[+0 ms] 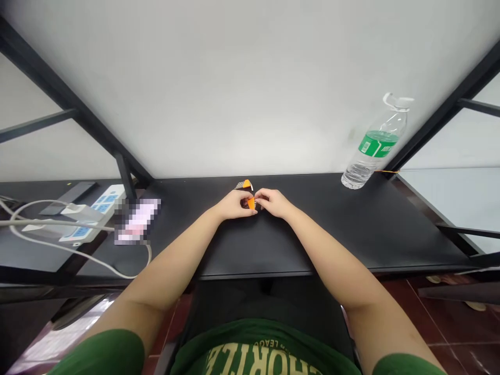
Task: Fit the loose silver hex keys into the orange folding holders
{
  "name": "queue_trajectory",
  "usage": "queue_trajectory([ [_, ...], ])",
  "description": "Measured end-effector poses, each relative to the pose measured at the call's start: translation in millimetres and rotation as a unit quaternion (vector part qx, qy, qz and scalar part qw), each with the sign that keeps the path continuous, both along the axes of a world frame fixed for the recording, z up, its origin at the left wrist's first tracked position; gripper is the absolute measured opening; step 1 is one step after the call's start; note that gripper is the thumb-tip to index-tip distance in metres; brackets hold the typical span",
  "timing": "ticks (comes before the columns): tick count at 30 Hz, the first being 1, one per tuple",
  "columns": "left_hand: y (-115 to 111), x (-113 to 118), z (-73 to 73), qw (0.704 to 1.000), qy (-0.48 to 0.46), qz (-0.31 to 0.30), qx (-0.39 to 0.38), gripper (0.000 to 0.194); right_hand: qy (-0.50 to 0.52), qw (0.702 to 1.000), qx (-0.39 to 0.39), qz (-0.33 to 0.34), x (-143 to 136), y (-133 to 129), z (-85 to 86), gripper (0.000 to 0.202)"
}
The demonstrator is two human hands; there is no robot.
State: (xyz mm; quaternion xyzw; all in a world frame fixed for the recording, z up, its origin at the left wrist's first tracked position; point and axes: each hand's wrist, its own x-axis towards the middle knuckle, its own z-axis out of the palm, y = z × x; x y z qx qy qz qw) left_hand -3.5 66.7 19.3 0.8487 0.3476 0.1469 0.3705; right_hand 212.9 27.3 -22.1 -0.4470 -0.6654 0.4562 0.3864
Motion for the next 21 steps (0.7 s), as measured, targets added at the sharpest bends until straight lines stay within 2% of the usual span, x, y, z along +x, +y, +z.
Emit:
queue_trajectory([
  [2,2,-1,0.5,1.000,0.014,-0.005,0.004,0.030,0.019,1.000,-0.013,0.016,-2,1,-0.7,0.017],
  [5,6,-3,1.8,0.998,0.036,-0.023,0.040,0.027,-0.005,1.000,0.015,0.009,-5,1,-0.1,0.024],
  [10,14,-8,5.6,0.992,0.098,-0.007,0.080,0.025,-0.073,0.994,0.035,-0.078,-4,1,-0.3,0.021],
  [16,24,-23,10.4,0.982,0.170,0.028,0.077,0.029,-0.086,0.980,-0.050,-0.170,6,3,4.4,0.023],
  [19,26,-26,9.7,0.984,0.153,0.044,0.075,0.028,-0.124,0.975,-0.073,-0.167,10,2,8.4,0.021],
  [21,25,-25,7.6,0.986,0.143,0.045,0.079,0.028,-0.176,0.971,-0.033,-0.156,12,3,9.4,0.017],
])
